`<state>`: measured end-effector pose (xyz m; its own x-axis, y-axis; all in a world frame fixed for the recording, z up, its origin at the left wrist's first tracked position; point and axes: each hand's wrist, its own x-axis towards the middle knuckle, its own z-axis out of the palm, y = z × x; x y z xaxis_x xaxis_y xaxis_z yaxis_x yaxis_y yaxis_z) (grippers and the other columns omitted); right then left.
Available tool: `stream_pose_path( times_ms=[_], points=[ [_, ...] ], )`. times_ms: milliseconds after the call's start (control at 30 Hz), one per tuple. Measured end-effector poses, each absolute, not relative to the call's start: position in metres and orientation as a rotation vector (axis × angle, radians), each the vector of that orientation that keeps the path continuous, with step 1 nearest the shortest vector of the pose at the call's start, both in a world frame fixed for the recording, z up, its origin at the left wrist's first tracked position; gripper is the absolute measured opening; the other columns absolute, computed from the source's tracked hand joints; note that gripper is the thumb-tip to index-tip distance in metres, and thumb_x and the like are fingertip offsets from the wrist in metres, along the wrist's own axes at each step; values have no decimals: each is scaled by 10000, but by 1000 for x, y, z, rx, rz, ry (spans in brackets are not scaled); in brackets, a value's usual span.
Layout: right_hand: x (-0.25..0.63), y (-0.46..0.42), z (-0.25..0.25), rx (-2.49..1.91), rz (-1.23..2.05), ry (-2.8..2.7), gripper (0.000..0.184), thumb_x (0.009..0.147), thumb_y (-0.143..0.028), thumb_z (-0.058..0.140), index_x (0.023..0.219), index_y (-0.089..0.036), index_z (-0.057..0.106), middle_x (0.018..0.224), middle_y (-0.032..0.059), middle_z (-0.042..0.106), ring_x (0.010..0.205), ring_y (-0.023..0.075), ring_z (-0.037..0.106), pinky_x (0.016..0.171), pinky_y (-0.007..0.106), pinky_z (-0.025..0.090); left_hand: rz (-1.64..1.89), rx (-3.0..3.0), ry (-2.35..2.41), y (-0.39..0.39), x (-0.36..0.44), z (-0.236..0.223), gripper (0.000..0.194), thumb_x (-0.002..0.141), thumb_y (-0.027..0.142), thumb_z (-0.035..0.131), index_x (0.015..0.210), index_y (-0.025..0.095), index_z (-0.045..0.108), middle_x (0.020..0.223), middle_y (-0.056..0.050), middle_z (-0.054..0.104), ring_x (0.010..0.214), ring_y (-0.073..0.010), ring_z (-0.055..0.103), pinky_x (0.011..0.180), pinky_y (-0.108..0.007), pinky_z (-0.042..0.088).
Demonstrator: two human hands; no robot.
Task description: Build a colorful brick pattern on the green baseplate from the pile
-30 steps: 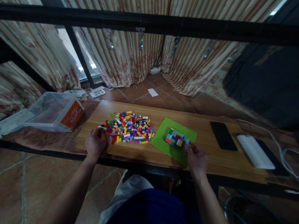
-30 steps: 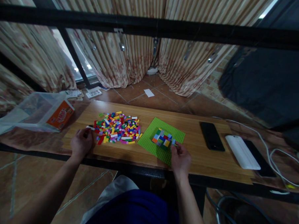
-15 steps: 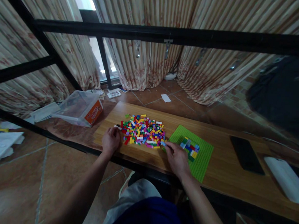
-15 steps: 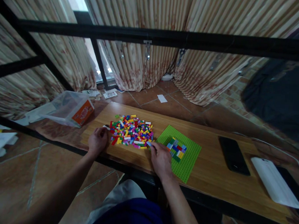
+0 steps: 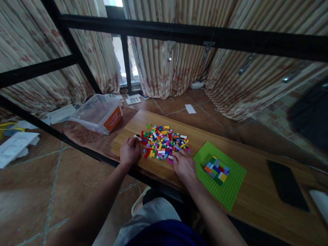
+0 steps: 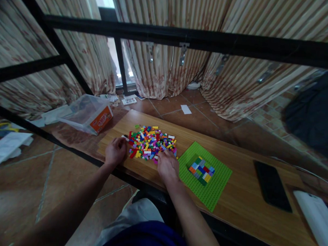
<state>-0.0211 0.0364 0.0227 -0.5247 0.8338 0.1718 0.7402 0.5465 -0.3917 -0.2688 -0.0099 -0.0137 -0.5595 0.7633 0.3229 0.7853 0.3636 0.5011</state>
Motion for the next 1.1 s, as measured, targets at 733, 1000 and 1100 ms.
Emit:
stream_pose_path(
  times_ms=[733, 1000, 1100],
  points=[
    [-49, 37, 40, -1680, 342, -2519, 253, 825, -136, 482, 910, -151, 720, 1037, 174, 644, 954, 275, 591, 764, 368, 464, -985, -1476, -2555, -11, -269, -11, 232, 838, 221, 523, 1012, 212, 676, 953, -56, 663, 841, -189, 624, 722, -272, 445],
    [-33, 36, 45, -1490, 439, -2254, 222, 918, -247, 445, 923, -186, 658, 968, 113, 651, 936, 233, 585, 832, 350, 444, -956, -1461, -2561, -10, -269, -9, 221, 846, 248, 517, 985, 206, 684, 920, -58, 664, 805, -189, 617, 690, -275, 432],
    [-8, 32, 49, -1423, 566, -1993, 242, 923, -318, 448, 938, -184, 649, 923, 85, 680, 856, 210, 618, 796, 340, 464, -951, -1456, -2552, -10, -268, -9, 225, 842, 244, 516, 987, 207, 684, 934, -57, 667, 816, -190, 621, 688, -273, 432]
  ],
)
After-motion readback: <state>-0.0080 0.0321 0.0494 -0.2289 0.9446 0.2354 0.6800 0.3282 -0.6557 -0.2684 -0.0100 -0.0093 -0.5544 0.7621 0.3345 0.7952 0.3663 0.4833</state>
